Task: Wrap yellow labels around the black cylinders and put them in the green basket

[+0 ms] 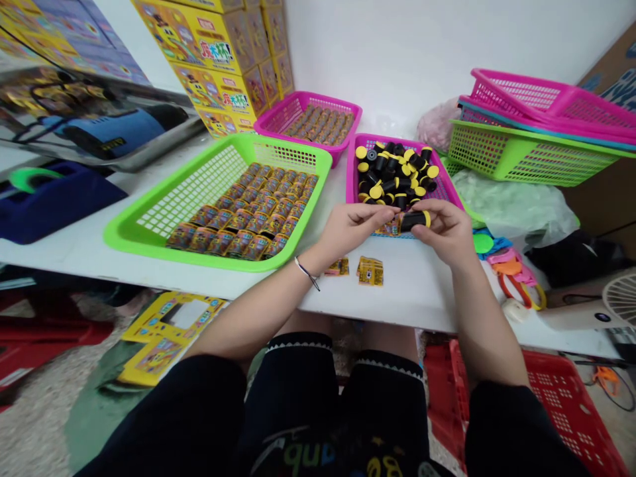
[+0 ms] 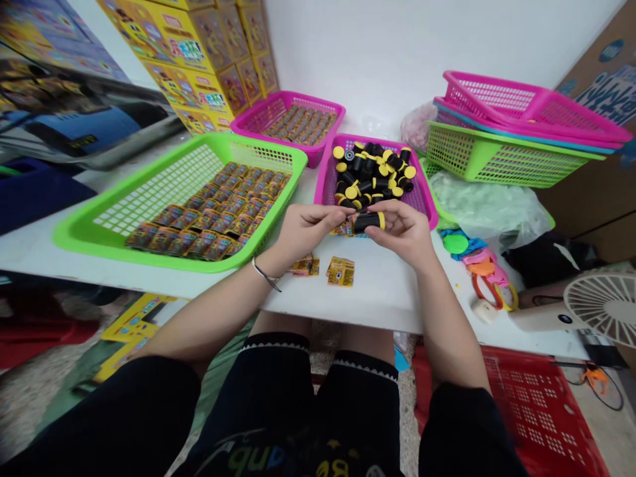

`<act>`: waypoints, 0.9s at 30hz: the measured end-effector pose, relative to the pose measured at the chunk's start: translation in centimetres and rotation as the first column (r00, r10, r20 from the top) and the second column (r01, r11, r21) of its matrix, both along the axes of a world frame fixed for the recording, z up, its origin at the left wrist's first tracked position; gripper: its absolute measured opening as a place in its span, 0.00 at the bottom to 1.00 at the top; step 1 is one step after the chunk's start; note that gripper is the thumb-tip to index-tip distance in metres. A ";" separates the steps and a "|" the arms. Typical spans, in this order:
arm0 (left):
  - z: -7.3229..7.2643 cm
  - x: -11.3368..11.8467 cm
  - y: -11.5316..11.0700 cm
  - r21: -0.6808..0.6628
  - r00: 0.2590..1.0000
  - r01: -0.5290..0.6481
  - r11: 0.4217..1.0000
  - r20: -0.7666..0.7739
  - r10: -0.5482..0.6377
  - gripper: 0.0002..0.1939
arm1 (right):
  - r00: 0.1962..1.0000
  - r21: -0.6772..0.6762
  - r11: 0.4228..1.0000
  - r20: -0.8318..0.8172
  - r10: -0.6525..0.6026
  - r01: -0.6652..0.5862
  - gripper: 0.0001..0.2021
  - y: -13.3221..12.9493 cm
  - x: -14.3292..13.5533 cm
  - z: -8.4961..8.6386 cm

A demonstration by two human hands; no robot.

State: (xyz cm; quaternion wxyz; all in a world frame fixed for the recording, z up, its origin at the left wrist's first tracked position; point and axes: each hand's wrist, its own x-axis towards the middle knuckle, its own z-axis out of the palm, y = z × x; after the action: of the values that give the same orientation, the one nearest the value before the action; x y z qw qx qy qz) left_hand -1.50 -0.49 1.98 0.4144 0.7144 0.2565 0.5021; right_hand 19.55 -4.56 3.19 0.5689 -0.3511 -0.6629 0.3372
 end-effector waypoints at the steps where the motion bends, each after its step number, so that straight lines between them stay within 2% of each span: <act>1: 0.0 0.0 0.0 -0.021 1.000 0.015 1.000 0.014 -0.014 0.24 | 1.000 0.002 1.000 0.003 0.007 -0.007 0.18 0.0 0.0 0.2; 6: -0.3 0.3 0.0 0.026 0.996 0.054 0.998 0.066 -0.055 0.25 | 1.000 0.008 1.000 0.009 -0.002 0.002 0.18 -0.1 -0.2 0.6; 9: -0.5 0.3 0.0 0.144 0.999 -0.008 0.990 0.051 0.000 0.23 | 0.999 -0.035 0.999 0.030 -0.036 0.037 0.19 -0.1 -0.3 0.6; 13: -0.6 0.1 0.1 0.409 0.996 -0.080 0.909 0.000 0.087 0.16 | 0.997 -0.087 0.995 0.058 -0.053 0.058 0.20 -0.1 -0.6 0.3; 16: -0.6 0.1 0.2 0.529 0.987 -0.090 0.844 -0.068 0.148 0.12 | 0.991 -0.139 0.986 0.107 -0.080 0.095 0.23 0.0 -1.2 0.1; 21: -1.0 0.3 0.3 0.552 0.957 -0.054 0.832 -0.210 0.201 0.09 | 0.978 -0.182 0.963 0.106 -0.179 0.196 0.30 0.0 -2.5 -0.6; 25: -1.5 0.6 0.1 0.571 0.973 -0.027 0.821 -0.173 0.152 0.09 | 0.972 -0.190 0.958 0.127 -0.195 0.217 0.31 -0.1 -2.8 -1.5; 27: -1.6 0.9 0.1 0.512 0.983 -0.066 0.857 -0.115 0.145 0.15 | 0.962 -0.098 0.965 0.151 -0.226 0.242 0.32 -0.2 -2.6 -1.8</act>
State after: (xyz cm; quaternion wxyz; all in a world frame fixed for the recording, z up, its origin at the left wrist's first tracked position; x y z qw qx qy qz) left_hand -0.64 -0.42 0.33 0.1642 0.8184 0.1851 0.5187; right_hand 17.00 -4.77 1.36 0.5360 -0.4819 -0.6341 0.2800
